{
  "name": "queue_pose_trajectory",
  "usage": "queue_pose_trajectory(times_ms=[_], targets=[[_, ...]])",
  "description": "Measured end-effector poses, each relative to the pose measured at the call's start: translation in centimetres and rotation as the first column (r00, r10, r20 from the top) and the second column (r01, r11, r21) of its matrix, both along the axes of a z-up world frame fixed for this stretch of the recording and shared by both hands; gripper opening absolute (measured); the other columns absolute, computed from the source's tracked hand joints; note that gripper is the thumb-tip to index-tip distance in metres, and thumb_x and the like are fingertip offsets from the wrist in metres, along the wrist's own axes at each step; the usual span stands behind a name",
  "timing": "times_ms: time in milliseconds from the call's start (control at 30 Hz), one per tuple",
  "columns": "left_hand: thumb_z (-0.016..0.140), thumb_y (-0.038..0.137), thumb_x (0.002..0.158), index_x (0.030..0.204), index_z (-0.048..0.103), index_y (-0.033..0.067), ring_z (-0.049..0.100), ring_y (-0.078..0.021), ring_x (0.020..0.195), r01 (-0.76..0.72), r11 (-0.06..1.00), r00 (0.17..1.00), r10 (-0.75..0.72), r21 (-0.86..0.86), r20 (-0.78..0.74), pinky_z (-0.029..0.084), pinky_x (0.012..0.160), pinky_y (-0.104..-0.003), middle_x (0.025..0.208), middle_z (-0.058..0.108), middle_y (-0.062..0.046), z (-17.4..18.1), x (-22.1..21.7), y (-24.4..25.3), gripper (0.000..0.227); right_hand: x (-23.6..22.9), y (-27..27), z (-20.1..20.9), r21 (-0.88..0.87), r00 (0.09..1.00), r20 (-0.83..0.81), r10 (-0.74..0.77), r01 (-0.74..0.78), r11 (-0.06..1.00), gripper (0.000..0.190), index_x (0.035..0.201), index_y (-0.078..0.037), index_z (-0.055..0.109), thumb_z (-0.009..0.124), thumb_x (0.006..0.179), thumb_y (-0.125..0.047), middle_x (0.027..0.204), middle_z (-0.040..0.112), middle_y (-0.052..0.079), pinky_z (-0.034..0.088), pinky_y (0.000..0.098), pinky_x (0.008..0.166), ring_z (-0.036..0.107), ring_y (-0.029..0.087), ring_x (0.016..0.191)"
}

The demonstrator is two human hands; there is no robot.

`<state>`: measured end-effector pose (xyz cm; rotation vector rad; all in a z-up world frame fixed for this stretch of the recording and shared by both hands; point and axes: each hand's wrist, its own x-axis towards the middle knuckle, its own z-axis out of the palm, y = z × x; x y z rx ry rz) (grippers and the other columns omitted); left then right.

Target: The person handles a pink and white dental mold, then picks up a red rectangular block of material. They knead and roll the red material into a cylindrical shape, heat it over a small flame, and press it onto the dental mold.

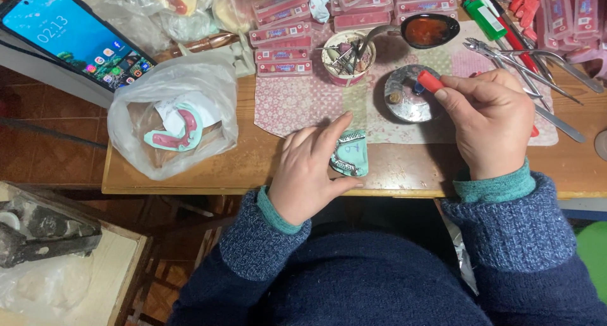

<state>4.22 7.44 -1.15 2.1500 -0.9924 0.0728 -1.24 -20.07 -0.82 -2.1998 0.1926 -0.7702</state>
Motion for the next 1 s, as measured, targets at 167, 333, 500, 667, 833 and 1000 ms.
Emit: queue_pose_trajectory(times_ms=[167,333,500,667,833,1000], targets=[[0.095,0.038,0.067,0.153,0.043,0.0116,0.06,-0.0336,0.115,0.0,1.0,1.0,0.0,-0.003,-0.006,0.042,0.105,-0.047,0.121,0.066,-0.015,-0.3,0.0,0.2,0.103,0.1,0.8,1.0,-0.003,1.0,0.01,0.016,-0.016,1.0,0.021,0.117,-0.001,0.079,0.085,0.097,-0.001,0.096,0.066,0.007,0.049,0.0255,0.084,0.06,0.013,0.09],[0.094,0.036,0.067,0.152,0.044,0.0115,0.061,-0.0327,0.118,0.018,0.999,1.0,-0.018,-0.035,0.005,0.042,0.107,-0.047,0.127,0.066,-0.015,-0.3,-0.1,0.5,0.102,-0.1,1.8,2.3,-0.002,0.999,-0.002,-0.054,0.054,0.999,0.021,0.112,-0.002,0.077,0.085,0.092,-0.003,0.089,0.063,0.006,0.046,0.0256,0.074,0.057,0.014,0.082],[0.093,0.037,0.068,0.151,0.045,0.0119,0.061,-0.0318,0.117,0.014,1.0,1.0,-0.014,-0.023,-0.011,0.043,0.107,-0.046,0.126,0.066,-0.013,0.0,0.0,0.4,0.099,-1.9,4.7,2.3,-0.174,0.992,-0.023,0.125,-0.127,0.977,0.017,0.111,-0.002,0.078,0.083,0.095,-0.004,0.095,0.069,0.011,0.052,0.0287,0.081,0.065,0.02,0.088],[0.091,0.037,0.069,0.149,0.046,0.012,0.06,-0.0311,0.119,0.049,0.998,0.999,-0.05,-0.038,-0.021,0.043,0.106,-0.045,0.129,0.067,-0.011,0.4,0.3,0.6,0.095,-1.7,7.5,2.5,-0.146,0.945,-0.13,0.302,-0.319,0.936,0.02,0.112,-0.005,0.075,0.078,0.092,-0.01,0.104,0.075,0.012,0.057,0.0336,0.081,0.073,0.025,0.093],[0.088,0.029,0.07,0.146,0.048,0.0118,0.06,-0.0314,0.122,0.168,0.985,0.983,-0.169,-0.029,-0.066,0.042,0.108,-0.046,0.127,0.066,-0.01,1.1,0.6,0.8,0.088,-1.8,7.6,2.1,-0.181,0.939,-0.223,0.262,-0.304,0.935,0.019,0.108,-0.007,0.076,0.079,0.089,-0.012,0.095,0.075,0.012,0.057,0.035,0.072,0.074,0.027,0.081],[0.086,0.027,0.073,0.145,0.052,0.0116,0.058,-0.0319,0.129,0.188,0.98,0.98,-0.192,-0.066,-0.059,0.043,0.112,-0.045,0.137,0.063,-0.012,0.5,0.5,1.0,0.081,-1.8,7.6,1.8,-0.225,0.944,-0.21,0.256,-0.301,0.927,0.02,0.107,-0.006,0.075,0.079,0.088,-0.011,0.091,0.073,0.012,0.057,0.0363,0.071,0.073,0.029,0.079]])
